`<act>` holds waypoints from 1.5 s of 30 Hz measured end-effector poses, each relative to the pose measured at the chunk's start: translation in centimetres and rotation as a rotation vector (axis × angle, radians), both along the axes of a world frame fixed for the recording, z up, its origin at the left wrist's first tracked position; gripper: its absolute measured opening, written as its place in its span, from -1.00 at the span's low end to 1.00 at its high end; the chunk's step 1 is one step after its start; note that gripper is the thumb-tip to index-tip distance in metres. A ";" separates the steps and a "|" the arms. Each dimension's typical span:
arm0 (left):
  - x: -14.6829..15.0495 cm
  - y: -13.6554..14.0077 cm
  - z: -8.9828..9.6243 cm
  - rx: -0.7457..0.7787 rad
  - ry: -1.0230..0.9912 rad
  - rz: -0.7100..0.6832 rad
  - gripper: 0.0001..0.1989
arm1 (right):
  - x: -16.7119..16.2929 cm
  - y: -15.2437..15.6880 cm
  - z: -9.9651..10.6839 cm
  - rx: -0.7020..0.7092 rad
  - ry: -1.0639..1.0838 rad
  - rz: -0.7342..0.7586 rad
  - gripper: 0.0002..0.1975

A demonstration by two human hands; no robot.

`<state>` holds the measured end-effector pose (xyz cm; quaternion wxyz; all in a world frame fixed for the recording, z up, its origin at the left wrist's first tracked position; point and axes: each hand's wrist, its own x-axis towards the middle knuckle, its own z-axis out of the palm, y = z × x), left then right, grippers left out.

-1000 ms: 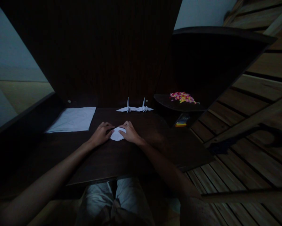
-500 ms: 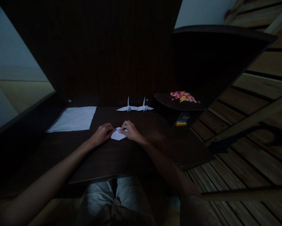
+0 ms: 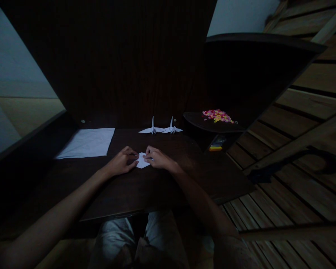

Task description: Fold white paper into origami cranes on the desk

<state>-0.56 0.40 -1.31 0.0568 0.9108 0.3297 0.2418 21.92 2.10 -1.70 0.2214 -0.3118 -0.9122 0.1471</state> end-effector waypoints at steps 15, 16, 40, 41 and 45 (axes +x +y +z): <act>0.0 -0.9 1.3 -0.181 0.131 -0.034 -0.62 | 0.7 -0.4 1.0 -0.120 0.048 0.043 -0.65; 0.0 -0.8 1.3 -0.188 0.138 -0.027 -0.63 | 0.7 -0.4 1.1 -0.122 0.042 0.041 -0.64; -0.5 0.2 0.1 -0.215 0.074 -0.159 -0.63 | 0.2 0.1 0.6 -0.044 0.016 -0.007 -0.81; -0.6 0.2 0.2 -0.218 0.083 -0.163 -0.60 | 0.3 0.2 0.7 -0.029 0.006 0.005 -0.81; -0.9 0.2 0.6 -0.236 0.090 -0.192 -0.53 | 1.0 0.5 0.9 -0.041 -0.002 0.032 -0.78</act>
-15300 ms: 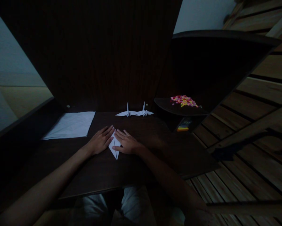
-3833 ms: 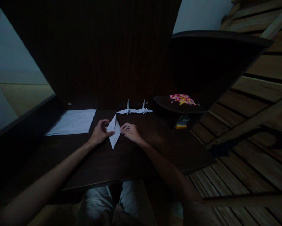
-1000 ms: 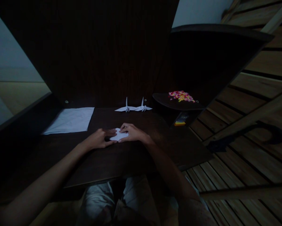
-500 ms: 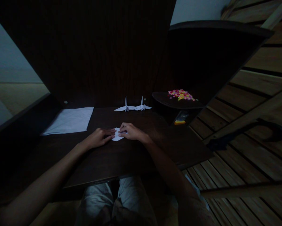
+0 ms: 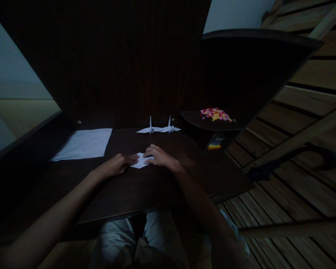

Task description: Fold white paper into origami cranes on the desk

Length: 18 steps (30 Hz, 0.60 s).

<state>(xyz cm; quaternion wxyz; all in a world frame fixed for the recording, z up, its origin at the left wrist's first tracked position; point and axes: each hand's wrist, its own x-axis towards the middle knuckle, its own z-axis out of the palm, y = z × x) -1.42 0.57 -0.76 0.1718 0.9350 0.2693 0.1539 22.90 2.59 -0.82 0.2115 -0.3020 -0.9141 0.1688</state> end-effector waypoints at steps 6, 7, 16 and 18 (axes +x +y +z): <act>-0.4 0.4 0.0 -0.050 -0.010 -0.028 -0.45 | 0.9 0.7 -0.3 -0.063 0.022 -0.022 -0.69; -0.4 0.5 0.0 -0.051 -0.007 -0.038 -0.44 | 1.0 0.8 -0.4 -0.070 0.026 -0.028 -0.69; -0.2 -0.4 0.6 0.023 0.044 0.011 -0.65 | 0.9 0.4 -0.2 -0.057 0.053 -0.025 -0.70; -0.2 -0.5 0.6 0.041 0.050 0.017 -0.63 | 0.6 0.1 -0.1 -0.024 0.043 -0.004 -0.69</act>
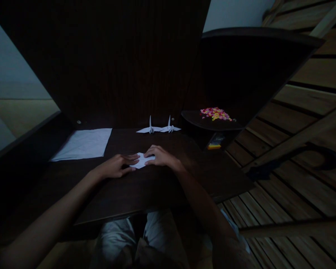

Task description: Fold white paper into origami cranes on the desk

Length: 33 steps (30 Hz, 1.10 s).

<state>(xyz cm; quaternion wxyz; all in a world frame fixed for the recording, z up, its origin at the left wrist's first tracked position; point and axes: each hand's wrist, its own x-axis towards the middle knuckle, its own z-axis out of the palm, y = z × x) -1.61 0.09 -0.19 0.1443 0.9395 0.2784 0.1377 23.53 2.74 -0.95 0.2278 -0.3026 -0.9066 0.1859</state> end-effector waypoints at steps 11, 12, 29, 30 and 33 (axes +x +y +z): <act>0.3 0.1 -0.7 0.112 0.004 0.017 -0.60 | -0.7 -0.9 0.7 0.104 -0.101 -0.027 -0.57; 0.3 0.1 -0.7 0.122 0.014 0.017 -0.59 | -0.7 -0.9 0.7 0.113 -0.106 -0.032 -0.58; 0.5 0.3 -1.3 0.263 0.059 0.005 -0.70 | -0.7 -0.8 0.3 0.145 -0.077 -0.017 -0.68; 0.5 0.3 -1.3 0.276 0.074 0.004 -0.70 | -0.7 -0.8 0.3 0.143 -0.078 -0.020 -0.69; 0.7 0.2 -1.1 0.300 0.089 0.006 -0.70 | -0.7 -0.8 0.2 0.156 -0.078 -0.034 -0.72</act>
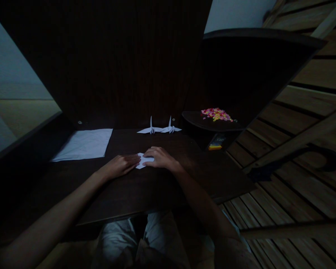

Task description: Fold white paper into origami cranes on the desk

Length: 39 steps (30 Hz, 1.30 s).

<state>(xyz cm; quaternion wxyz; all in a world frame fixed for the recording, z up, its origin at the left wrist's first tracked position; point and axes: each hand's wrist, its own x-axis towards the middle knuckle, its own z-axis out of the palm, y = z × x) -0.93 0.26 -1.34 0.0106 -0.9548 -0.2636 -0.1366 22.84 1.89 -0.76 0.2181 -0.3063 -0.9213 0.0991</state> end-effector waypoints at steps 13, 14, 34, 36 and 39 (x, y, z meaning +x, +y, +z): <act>0.2 -0.4 0.6 -0.132 -0.131 0.064 -0.72 | -0.2 -0.3 0.2 0.025 0.009 -0.013 -0.78; 0.2 -0.5 0.7 -0.137 -0.117 0.071 -0.71 | -0.2 -0.3 0.2 0.029 0.010 -0.023 -0.80; 0.0 -0.1 0.6 -0.338 -0.512 0.277 -0.66 | -0.1 -0.7 1.6 0.075 0.467 -0.256 -0.76; 0.0 0.0 0.8 -0.445 -0.615 0.393 -0.64 | -0.1 -0.7 1.7 0.128 0.555 -0.298 -0.70; 0.0 0.4 0.9 -0.695 -0.780 0.488 -0.58 | -0.2 -0.6 1.6 0.116 0.641 -0.343 -0.56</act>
